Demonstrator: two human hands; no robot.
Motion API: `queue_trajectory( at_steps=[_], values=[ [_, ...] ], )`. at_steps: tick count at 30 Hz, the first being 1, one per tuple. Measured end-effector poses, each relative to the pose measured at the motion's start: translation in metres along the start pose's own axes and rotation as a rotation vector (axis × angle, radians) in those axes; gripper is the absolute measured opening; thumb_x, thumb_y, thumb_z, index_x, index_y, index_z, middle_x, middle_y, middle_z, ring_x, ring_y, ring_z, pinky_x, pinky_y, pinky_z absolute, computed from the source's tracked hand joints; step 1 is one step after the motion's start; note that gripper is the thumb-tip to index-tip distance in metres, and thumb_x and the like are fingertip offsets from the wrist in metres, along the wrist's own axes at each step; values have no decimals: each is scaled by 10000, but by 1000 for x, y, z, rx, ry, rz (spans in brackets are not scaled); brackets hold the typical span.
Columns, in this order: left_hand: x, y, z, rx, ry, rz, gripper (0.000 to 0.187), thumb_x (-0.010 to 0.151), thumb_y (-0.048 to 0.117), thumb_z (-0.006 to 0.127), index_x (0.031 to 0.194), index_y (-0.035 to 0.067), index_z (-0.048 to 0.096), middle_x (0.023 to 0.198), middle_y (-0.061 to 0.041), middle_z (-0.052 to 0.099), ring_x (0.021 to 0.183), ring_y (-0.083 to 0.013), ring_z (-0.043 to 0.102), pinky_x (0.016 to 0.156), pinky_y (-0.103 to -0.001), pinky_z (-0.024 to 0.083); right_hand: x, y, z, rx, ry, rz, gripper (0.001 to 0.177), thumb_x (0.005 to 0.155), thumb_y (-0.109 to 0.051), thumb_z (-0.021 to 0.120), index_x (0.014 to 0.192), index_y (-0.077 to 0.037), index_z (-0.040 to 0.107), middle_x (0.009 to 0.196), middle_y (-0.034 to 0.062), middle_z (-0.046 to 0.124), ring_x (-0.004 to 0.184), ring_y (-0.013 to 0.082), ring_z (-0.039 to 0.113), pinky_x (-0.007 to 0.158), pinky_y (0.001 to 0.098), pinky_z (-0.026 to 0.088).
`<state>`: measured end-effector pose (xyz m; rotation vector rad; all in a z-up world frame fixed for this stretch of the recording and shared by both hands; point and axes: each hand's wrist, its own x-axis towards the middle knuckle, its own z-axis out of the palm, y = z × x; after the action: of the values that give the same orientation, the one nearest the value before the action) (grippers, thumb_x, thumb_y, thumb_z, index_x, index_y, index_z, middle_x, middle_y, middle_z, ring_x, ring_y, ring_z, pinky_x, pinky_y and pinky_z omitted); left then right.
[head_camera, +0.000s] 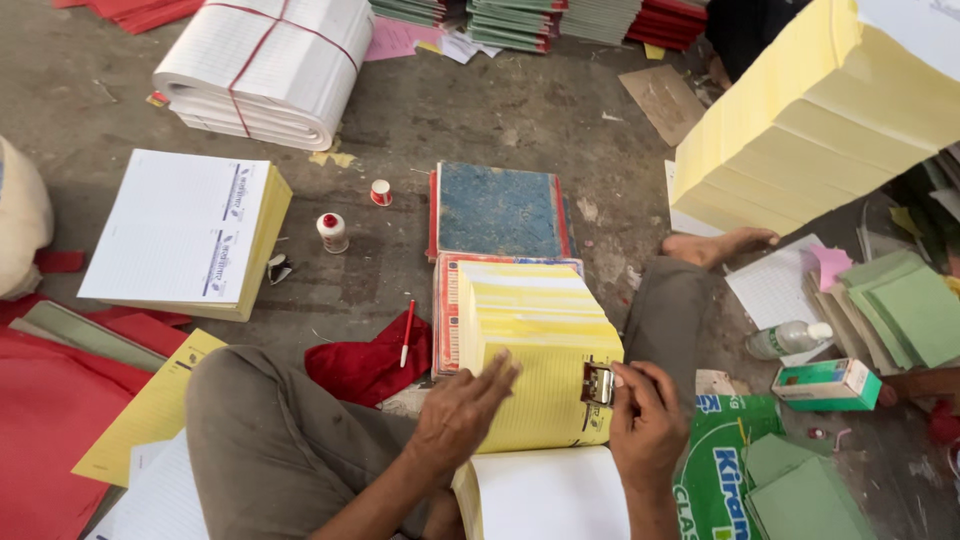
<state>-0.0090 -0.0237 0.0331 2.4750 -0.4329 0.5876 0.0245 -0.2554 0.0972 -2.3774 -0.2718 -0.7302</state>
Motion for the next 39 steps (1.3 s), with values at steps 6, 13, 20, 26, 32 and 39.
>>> queue_trajectory(
  at_steps=[6, 13, 20, 26, 32, 39],
  values=[
    [-8, -17, 15, 154, 33, -9, 508, 952, 238, 698, 1417, 60, 591, 1448, -122, 613, 611, -167, 608, 577, -313, 553, -9, 4, 3, -131, 42, -114, 188, 882, -46, 761, 1067, -79, 775, 1136, 103, 698, 850, 193, 665, 676, 321, 551],
    [-24, -14, 13, 110, 14, 9, 515, 886, 117, 676, 1395, 69, 618, 1419, -106, 644, 581, -157, 591, 577, -309, 544, 9, 8, -31, -50, 176, -35, 129, 1034, -10, 721, 1158, -36, 745, 1222, 111, 654, 1015, 195, 682, 742, 272, 571],
    [-27, -13, 12, -43, -127, 80, 541, 878, -5, 625, 1415, 57, 623, 1155, -121, 768, 540, -142, 617, 513, -322, 526, 23, -13, -43, -12, 190, -96, 138, 1080, -12, 704, 1214, -32, 727, 1266, 109, 632, 1032, 178, 700, 818, 261, 600],
    [-34, 15, -11, -571, -480, 21, 542, 918, 256, 761, 1447, 169, 679, 759, -155, 742, 577, -229, 627, 585, -364, 527, 44, -23, -22, -36, 70, -104, 132, 997, 7, 714, 1120, -28, 748, 1158, 103, 676, 917, 157, 679, 748, 280, 563],
    [-12, -18, 9, 36, 35, -2, 427, 958, 238, 685, 1349, 70, 648, 1359, -137, 683, 506, -150, 616, 476, -301, 512, 49, -36, -21, -32, 31, -57, 141, 1006, 5, 713, 1136, -30, 755, 1098, 82, 677, 754, 125, 627, 649, 285, 523],
    [-20, -29, 23, 101, 4, 40, 440, 956, 213, 675, 1366, 59, 631, 1385, -138, 652, 481, -157, 586, 492, -306, 515, 27, -27, 20, -59, 47, -109, 162, 980, -2, 676, 1123, -22, 749, 1149, 117, 685, 904, 221, 705, 713, 304, 573]
  ],
)
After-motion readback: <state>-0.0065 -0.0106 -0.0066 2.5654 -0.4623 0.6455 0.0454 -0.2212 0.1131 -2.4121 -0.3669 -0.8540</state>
